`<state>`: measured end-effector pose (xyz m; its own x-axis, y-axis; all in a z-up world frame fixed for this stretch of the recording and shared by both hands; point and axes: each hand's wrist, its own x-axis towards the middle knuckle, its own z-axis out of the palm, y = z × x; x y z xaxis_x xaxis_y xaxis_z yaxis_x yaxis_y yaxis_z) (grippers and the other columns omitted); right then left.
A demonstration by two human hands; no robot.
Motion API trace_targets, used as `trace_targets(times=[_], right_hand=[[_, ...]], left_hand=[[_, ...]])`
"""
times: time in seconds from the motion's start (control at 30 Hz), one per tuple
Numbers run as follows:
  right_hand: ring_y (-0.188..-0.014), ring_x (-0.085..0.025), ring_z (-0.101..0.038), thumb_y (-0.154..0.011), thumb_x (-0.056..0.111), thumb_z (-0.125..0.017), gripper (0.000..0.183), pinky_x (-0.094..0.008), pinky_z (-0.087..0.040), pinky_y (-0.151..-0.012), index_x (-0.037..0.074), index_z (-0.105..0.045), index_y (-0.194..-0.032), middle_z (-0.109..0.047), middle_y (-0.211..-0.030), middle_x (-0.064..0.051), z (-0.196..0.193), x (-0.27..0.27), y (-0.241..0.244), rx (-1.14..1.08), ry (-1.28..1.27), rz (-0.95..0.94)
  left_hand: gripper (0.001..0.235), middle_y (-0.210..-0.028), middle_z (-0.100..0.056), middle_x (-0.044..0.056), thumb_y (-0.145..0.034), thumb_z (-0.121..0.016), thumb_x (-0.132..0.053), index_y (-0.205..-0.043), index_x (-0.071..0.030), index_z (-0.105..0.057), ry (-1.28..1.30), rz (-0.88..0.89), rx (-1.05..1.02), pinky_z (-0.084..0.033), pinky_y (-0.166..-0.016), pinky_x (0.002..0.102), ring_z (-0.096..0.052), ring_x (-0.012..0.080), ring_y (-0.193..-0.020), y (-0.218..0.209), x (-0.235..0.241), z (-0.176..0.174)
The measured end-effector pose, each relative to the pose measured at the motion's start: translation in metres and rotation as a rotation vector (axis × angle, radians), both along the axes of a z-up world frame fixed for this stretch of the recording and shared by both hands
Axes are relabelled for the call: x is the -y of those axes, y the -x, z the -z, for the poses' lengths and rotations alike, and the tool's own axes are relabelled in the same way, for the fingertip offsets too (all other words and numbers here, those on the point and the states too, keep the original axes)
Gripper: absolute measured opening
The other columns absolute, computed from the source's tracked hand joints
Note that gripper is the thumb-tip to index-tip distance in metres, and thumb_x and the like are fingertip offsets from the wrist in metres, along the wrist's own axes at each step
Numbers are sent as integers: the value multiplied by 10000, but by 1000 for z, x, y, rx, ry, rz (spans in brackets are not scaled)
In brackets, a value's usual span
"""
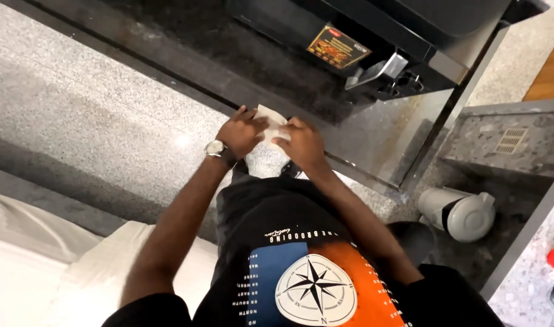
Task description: Cleaning the kitchen counter and sink area with a cloth.
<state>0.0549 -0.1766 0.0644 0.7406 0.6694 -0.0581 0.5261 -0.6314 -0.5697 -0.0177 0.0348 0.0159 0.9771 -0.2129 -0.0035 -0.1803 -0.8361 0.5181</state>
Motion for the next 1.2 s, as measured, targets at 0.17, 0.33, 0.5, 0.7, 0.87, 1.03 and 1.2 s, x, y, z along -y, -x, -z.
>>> trace_targets(times=[0.17,0.33,0.5,0.7,0.87,1.03,1.2], right_hand=[[-983,-300,-685,-810,361,-826,384,-417,-548,-836,82,-762,-1066,-692,-1099,-55,-3,39,7,144,-116,4],[-956,-266,-682,-853,327,-823,351,-394,-555,-795,83,-759,-1098,-707,-1096,-30,-6,130,29,296,-11,38],[-1078,-242,-685,-887,273,-819,371,-410,-521,-941,60,-730,-1178,-712,-1217,-45,-13,248,46,448,54,134],[-1289,-224,-638,-914,265,-779,400,-444,-462,-1099,112,-712,-1277,-716,-1321,-51,-30,319,51,454,306,195],[-1398,-331,-533,-973,212,-669,408,-529,-353,-1191,35,-659,-1340,-633,-1415,-172,-30,298,57,247,116,433],[-1439,-348,-506,-1064,163,-590,328,-537,-327,-1252,29,-641,-1359,-584,-1483,-181,15,273,61,-4,83,647],[-1465,-410,-441,-1066,94,-543,359,-595,-230,-1200,-38,-613,-1392,-523,-1538,-235,33,259,18,60,-27,624]], left_hand=[[273,-1213,-722,49,-862,-683,-205,-1099,-89,-754,-258,118,233,-424,-1188,439,-543,260,-1405,-9,37,6],[291,-1165,-742,100,-863,-665,-189,-1096,-34,-745,-44,277,193,-508,-1022,416,-635,267,-1239,-15,125,38],[180,-1029,-737,108,-826,-639,-166,-944,-71,-736,-7,482,261,-551,-900,403,-700,270,-1072,-38,245,37],[143,-925,-735,94,-858,-636,-181,-875,-94,-748,-20,581,314,-542,-879,418,-692,266,-988,-57,366,37],[283,-1171,-721,67,-943,-597,-325,-1031,-114,-762,-27,586,69,-341,-1129,632,-617,231,-1207,-62,345,33],[512,-1514,-550,32,-994,-536,-448,-1347,-101,-662,-32,380,57,-110,-1216,715,-376,155,-1484,-44,316,31],[468,-1583,-489,18,-1048,-524,-391,-1406,-112,-637,-74,234,157,-106,-1225,733,-326,166,-1531,-50,306,35]])
